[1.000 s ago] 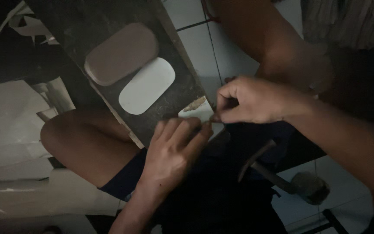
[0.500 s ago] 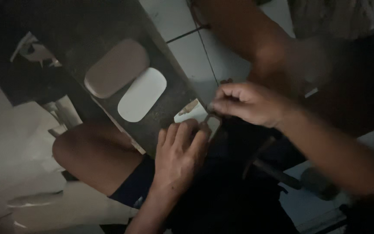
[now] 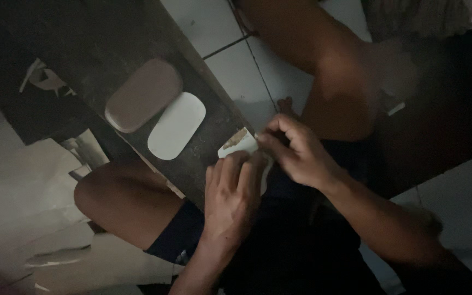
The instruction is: The person sits on the floor and uses a hammer to repeatedly tap and shape a small white sole piece on a wooden board. They adjust the piece's position and continue hammering to refine its edges.
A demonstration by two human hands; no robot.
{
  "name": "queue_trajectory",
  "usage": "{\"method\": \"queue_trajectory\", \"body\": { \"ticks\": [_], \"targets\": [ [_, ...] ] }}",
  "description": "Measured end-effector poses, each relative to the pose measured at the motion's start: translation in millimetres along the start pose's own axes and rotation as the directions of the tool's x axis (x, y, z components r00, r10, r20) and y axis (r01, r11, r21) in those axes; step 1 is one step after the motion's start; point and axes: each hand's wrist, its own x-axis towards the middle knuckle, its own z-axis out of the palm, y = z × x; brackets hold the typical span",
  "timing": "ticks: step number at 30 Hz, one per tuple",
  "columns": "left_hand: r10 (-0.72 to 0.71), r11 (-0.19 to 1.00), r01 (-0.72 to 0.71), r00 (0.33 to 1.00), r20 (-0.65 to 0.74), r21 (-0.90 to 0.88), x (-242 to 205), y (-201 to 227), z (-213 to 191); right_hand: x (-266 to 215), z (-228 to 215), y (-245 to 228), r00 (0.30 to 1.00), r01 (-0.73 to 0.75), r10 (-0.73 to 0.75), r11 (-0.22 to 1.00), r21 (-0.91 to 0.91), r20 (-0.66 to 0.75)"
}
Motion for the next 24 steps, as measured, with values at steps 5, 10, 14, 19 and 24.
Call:
{"method": "queue_trajectory", "body": {
  "ticks": [5, 10, 14, 19, 24],
  "targets": [
    [-0.017, 0.997, 0.021, 0.998, 0.053, -0.069, 1, -4, -5, 4, -1, 9, 1.000, 0.028, -0.028, 0.997, -0.067, 0.003],
    [-0.019, 0.993, 0.031, 0.995, 0.102, -0.117, 4, -6, -12, 8, -3, 10, 0.975, -0.216, 0.215, 0.976, 0.008, 0.053],
    [-0.031, 0.995, 0.042, 0.992, 0.122, -0.093, 8, -5, -11, 13, -7, 15, 0.972, -0.231, 0.233, 0.971, -0.054, 0.040],
    [-0.028, 0.996, 0.040, 0.989, 0.143, -0.080, 13, -5, -10, 25, -10, 21, 0.959, -0.276, 0.283, 0.950, -0.149, 0.028],
    [0.001, 1.000, -0.002, 0.992, 0.129, 0.005, 17, -1, -7, 29, -14, 24, 0.948, -0.317, 0.319, 0.945, -0.083, 0.001]
  ]
}}
